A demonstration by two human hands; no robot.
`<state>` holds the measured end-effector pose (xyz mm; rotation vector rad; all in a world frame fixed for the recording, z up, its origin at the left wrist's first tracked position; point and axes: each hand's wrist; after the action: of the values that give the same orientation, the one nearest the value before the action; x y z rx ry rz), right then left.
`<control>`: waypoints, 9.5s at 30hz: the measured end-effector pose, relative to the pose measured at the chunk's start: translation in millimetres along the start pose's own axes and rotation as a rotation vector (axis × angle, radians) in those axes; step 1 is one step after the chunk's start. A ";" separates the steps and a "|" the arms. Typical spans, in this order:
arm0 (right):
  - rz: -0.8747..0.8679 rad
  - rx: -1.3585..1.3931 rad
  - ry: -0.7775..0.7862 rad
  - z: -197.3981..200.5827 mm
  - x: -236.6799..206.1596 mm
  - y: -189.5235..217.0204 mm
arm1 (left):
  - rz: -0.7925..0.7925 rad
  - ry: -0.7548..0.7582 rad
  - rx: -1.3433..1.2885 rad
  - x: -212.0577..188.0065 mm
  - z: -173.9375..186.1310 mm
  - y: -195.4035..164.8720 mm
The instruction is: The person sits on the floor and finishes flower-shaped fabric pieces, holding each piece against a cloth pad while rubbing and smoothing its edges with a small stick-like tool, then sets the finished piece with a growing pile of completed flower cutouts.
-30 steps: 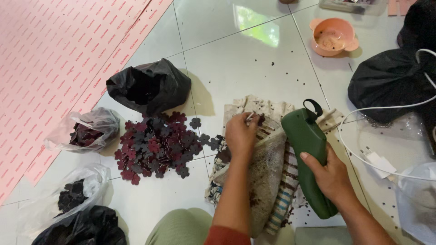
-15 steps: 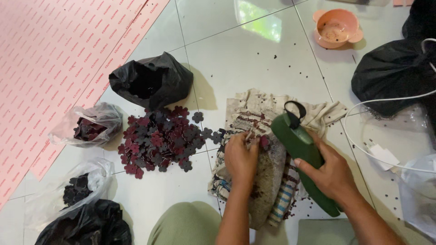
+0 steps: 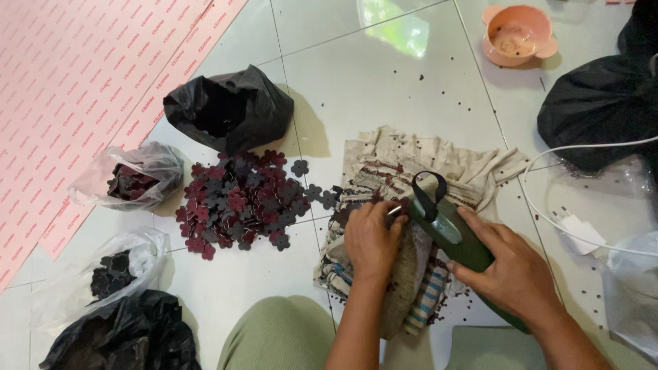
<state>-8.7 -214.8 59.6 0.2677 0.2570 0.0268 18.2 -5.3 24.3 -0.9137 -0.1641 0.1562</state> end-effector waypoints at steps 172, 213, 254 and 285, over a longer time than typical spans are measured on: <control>0.255 0.648 -0.447 33.3 -28.8 17.8 | -0.115 0.058 -0.520 -17.3 -21.6 26.6; 0.213 0.887 -0.236 18.8 -45.6 11.2 | -0.260 0.043 -0.482 -24.0 -36.9 45.3; -0.393 0.908 0.055 -46.6 11.5 -32.1 | 0.162 -0.089 -1.169 -10.9 -72.3 44.3; 0.070 0.511 -0.362 -7.5 -23.8 -9.7 | -0.094 -0.034 -0.574 -18.8 -56.3 20.1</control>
<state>-33.8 -223.6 56.0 0.7809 -0.1121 -0.0190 10.2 -40.5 -27.0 -1.4720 -0.2915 0.0351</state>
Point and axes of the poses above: each hand's wrist, its own x-axis towards the middle knuckle, its own z-axis out of the back of the hand, y = z × x, and after that the axes turned 14 degrees about -x, right-handed
